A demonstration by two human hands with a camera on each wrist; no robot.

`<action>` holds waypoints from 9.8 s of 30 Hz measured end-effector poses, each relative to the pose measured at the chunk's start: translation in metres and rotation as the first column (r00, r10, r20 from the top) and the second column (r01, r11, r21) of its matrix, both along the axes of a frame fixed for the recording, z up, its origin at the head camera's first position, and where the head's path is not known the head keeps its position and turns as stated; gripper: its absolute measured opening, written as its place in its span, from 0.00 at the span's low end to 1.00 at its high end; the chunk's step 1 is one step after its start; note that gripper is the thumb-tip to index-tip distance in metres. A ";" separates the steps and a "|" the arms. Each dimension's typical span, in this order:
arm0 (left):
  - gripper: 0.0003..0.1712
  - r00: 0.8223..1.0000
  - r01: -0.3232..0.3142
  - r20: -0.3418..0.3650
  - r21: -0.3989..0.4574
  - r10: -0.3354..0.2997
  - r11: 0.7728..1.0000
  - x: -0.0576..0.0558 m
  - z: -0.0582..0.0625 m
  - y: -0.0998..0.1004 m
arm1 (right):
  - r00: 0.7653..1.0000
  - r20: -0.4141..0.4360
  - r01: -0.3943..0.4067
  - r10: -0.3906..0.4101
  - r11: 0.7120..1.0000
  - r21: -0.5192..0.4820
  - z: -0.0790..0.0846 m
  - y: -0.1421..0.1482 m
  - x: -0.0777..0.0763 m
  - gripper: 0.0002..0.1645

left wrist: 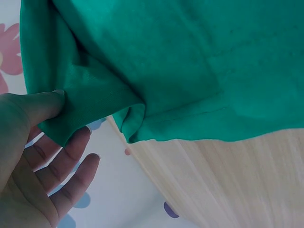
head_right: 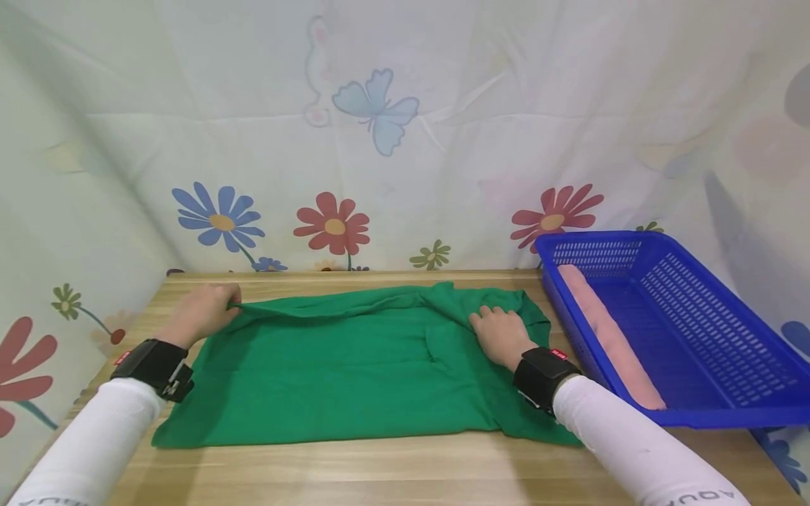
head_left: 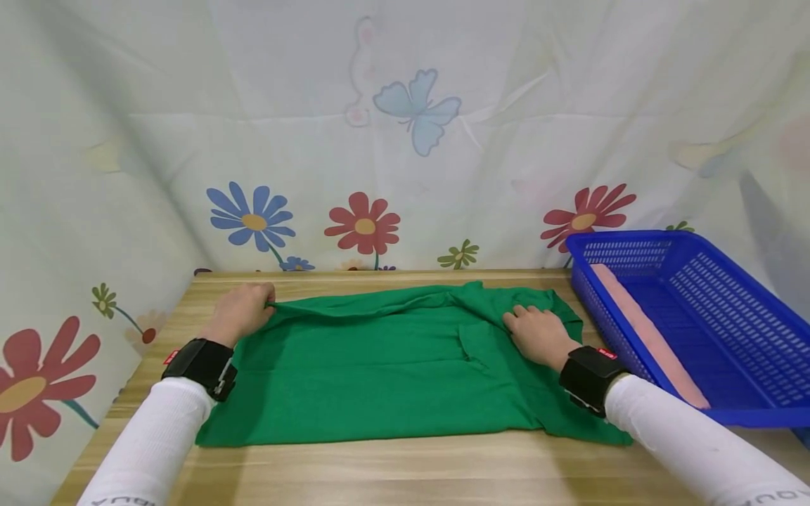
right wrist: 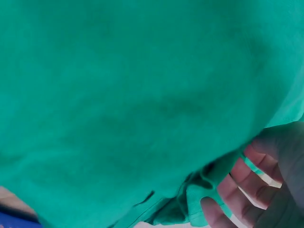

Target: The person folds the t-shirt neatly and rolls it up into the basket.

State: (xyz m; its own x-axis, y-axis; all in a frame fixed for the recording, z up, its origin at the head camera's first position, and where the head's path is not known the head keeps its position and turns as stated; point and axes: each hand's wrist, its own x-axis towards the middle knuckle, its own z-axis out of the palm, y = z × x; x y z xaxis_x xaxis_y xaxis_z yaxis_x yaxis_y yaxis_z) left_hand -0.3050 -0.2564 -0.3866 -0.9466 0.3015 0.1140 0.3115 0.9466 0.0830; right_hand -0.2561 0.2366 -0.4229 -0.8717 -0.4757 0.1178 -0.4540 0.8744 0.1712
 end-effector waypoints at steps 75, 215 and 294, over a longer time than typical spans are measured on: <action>0.07 0.998 -0.054 -0.034 0.037 0.055 0.998 -0.009 0.061 0.000 | 0.970 -0.080 0.183 -0.228 0.908 -0.376 0.134 0.034 -0.073 0.06; 0.23 0.987 0.034 0.155 -0.015 -0.031 0.999 0.039 -0.030 -0.028 | 0.996 0.046 -0.060 0.079 0.944 -0.325 0.001 -0.064 0.063 0.17; 0.40 0.964 0.183 0.203 -0.031 -0.173 0.983 0.049 -0.037 0.048 | 0.957 0.256 0.196 -0.135 0.954 -0.227 -0.022 -0.012 -0.027 0.32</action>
